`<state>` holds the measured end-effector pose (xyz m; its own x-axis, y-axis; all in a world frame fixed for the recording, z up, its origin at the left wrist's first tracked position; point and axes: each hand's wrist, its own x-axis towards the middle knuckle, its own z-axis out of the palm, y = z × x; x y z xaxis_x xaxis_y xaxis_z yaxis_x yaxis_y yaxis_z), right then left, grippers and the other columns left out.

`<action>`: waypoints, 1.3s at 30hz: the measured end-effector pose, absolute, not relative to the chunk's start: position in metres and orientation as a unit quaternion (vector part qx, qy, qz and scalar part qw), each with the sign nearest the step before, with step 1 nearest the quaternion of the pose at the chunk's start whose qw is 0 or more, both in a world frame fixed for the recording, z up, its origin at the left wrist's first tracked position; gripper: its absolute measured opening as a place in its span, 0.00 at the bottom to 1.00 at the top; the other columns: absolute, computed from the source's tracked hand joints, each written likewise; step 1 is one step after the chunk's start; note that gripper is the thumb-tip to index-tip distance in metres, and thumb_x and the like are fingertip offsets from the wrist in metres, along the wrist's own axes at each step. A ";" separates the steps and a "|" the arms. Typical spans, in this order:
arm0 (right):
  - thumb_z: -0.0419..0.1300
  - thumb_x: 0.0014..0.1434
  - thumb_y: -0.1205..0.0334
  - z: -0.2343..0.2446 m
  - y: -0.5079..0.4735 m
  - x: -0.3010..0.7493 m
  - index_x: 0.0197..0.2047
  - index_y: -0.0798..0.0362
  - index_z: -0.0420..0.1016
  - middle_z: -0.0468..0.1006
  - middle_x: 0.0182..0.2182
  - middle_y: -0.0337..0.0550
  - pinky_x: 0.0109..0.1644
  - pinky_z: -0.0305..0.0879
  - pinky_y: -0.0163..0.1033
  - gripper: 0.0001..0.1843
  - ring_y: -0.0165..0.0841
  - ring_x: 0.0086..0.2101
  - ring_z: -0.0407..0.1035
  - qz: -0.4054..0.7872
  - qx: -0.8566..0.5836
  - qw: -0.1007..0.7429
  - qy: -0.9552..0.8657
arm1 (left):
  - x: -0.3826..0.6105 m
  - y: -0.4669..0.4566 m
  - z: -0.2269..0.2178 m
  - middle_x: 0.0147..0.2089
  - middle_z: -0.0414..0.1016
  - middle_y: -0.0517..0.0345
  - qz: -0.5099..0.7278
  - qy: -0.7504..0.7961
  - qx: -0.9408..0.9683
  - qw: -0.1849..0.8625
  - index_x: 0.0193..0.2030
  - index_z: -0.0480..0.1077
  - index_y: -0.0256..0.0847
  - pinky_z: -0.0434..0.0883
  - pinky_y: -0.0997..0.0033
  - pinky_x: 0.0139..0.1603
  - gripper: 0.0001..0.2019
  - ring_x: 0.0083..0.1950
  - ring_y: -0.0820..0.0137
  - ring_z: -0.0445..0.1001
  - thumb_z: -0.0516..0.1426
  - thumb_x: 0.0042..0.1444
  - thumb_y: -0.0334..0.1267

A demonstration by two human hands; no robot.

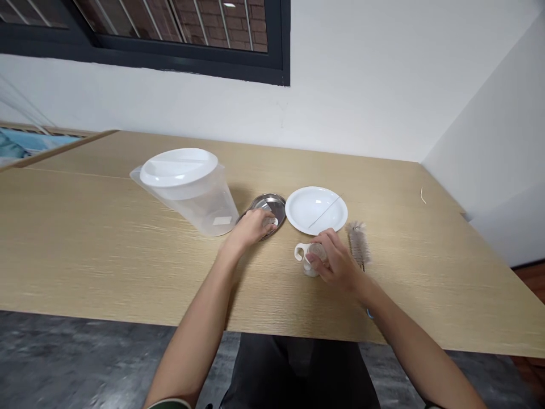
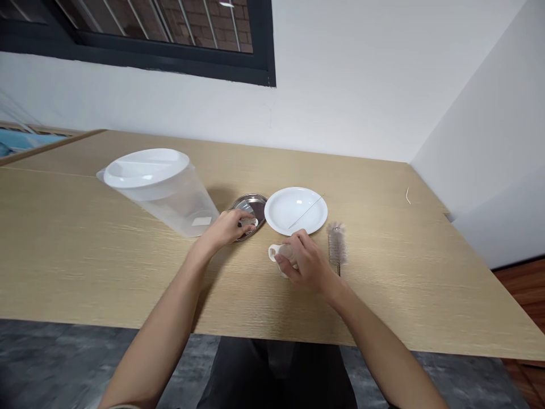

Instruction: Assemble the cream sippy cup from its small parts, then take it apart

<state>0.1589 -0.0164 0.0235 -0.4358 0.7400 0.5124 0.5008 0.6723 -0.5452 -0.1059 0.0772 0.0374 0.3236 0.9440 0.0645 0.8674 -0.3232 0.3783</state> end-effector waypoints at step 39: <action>0.55 0.69 0.56 0.023 -0.016 0.161 0.52 0.50 0.66 0.68 0.43 0.49 0.48 0.71 0.51 0.11 0.40 0.44 0.68 0.162 -0.366 0.377 -0.835 | -0.106 0.082 0.034 0.49 0.81 0.53 0.140 0.565 0.798 0.156 0.49 0.79 0.43 0.69 0.64 0.48 0.12 0.50 0.53 0.77 0.59 0.60 0.42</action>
<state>0.1610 -0.0159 0.0234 -0.4472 0.7340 0.5112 0.4897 0.6792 -0.5467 -0.1057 0.0821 0.0339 0.3214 0.9458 0.0476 0.8581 -0.3121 0.4077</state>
